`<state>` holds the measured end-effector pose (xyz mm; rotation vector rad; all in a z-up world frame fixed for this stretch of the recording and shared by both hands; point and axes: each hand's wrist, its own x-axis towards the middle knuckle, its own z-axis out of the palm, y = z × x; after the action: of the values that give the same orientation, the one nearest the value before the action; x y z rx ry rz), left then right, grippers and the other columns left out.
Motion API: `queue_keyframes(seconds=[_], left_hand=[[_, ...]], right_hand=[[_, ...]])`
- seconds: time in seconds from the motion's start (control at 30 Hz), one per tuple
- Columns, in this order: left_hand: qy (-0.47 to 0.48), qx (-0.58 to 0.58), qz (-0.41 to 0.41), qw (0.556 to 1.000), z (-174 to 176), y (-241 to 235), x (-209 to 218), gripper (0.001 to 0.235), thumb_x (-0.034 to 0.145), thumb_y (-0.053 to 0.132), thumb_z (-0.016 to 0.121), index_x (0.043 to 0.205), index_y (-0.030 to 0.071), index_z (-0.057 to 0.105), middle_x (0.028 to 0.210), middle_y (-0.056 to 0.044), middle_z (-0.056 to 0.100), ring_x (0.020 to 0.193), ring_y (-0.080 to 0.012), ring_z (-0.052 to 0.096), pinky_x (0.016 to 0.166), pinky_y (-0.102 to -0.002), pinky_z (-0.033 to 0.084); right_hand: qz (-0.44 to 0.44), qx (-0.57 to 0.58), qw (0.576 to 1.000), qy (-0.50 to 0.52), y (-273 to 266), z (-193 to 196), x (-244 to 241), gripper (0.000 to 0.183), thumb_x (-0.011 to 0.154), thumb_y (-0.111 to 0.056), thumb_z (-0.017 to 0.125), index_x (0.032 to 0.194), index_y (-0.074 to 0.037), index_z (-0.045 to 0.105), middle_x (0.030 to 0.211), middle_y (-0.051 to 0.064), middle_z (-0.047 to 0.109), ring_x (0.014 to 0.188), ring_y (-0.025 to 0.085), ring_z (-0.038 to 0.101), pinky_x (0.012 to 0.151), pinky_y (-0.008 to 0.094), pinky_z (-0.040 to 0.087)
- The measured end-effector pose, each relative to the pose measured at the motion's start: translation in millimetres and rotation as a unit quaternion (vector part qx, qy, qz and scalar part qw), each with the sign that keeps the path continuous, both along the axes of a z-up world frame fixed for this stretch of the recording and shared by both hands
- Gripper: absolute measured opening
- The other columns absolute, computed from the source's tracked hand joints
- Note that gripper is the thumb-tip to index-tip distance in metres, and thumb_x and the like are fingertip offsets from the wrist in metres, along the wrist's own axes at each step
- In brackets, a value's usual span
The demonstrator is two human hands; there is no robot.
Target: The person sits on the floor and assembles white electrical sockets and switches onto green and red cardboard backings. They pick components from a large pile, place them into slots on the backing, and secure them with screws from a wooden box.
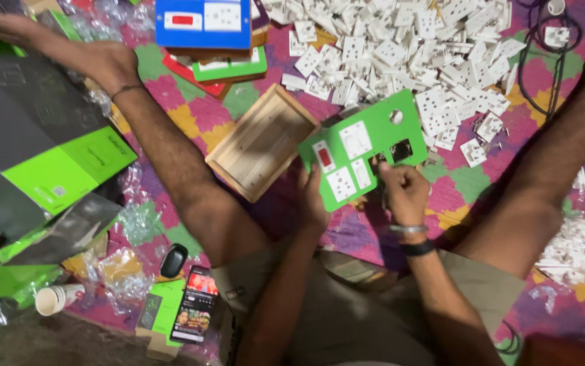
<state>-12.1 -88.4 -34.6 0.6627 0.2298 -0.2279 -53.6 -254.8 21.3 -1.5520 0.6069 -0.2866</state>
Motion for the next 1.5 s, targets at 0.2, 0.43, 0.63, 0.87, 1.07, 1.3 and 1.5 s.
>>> queue_keyframes(seconds=[0.2,0.43,0.63,0.87,1.07,1.3,1.5], left_hand=[[0.01,-0.045,0.007,0.999,-1,2,5,0.055,0.105,0.03,0.051,0.152,0.003,0.038,0.137,-0.013,0.056,0.125,-0.0258,0.056,0.106,-0.041,0.045],[-0.367,0.476,0.014,0.799,74,20,-7,0.082,0.092,0.048,0.066,0.156,0.01,0.032,0.156,-0.022,0.036,0.146,-0.0393,0.034,0.119,-0.057,0.023],[-0.551,0.536,-0.096,0.633,114,34,-16,0.072,0.089,0.043,0.072,0.152,0.018,0.047,0.161,-0.02,0.036,0.151,-0.0382,0.034,0.124,-0.065,0.022],[-0.447,0.389,-0.082,0.802,79,22,-22,0.058,0.099,0.005,0.053,0.156,0.012,0.048,0.163,-0.016,0.044,0.152,-0.0346,0.045,0.125,-0.047,0.04],[0.034,-0.217,-0.101,0.97,7,4,-18,0.048,0.093,0.008,0.055,0.14,0.002,0.055,0.14,-0.016,0.056,0.132,-0.0333,0.053,0.114,-0.049,0.043],[-0.013,-0.303,-0.018,0.953,-36,58,17,0.048,0.092,0.019,0.06,0.136,0.001,0.055,0.133,-0.015,0.06,0.126,-0.034,0.055,0.114,-0.051,0.042],[0.104,-0.229,0.042,0.967,-50,31,25,0.044,0.077,0.024,0.062,0.117,0.007,0.067,0.111,-0.009,0.07,0.101,-0.0294,0.069,0.095,-0.048,0.054]], right_hand=[[0.018,0.122,0.992,-0.041,-11,18,-6,0.011,0.099,-0.018,0.065,0.101,-0.009,0.059,0.068,0.004,0.069,0.048,0.01,0.059,0.043,0.023,0.043],[0.032,0.044,0.992,-0.115,-22,68,10,0.018,0.102,-0.007,0.064,0.118,0.002,0.066,0.09,0.006,0.071,0.062,0.012,0.064,0.054,0.025,0.052],[0.064,-0.012,0.992,-0.11,-29,93,19,0.009,0.102,-0.004,0.066,0.104,0.005,0.066,0.085,0.007,0.069,0.062,0.011,0.062,0.051,0.026,0.051],[0.094,-0.063,0.991,-0.068,-11,116,47,0.028,0.103,-0.01,0.074,0.086,0.002,0.055,0.07,0.006,0.057,0.052,0.015,0.059,0.045,0.029,0.047],[0.261,-0.351,0.89,-0.132,36,127,103,0.016,0.098,-0.012,0.076,0.102,0.003,0.073,0.079,0.004,0.069,0.066,0.009,0.061,0.059,0.025,0.048],[0.071,-0.215,0.969,-0.096,16,68,49,0.022,0.108,-0.023,0.073,0.103,-0.002,0.071,0.082,0.008,0.07,0.072,0.01,0.063,0.067,0.028,0.049],[0.356,-0.63,0.677,0.136,-4,-51,28,0.027,0.087,-0.038,0.072,0.091,-0.011,0.074,0.078,0.02,0.071,0.071,0.042,0.07,0.06,0.053,0.055]])
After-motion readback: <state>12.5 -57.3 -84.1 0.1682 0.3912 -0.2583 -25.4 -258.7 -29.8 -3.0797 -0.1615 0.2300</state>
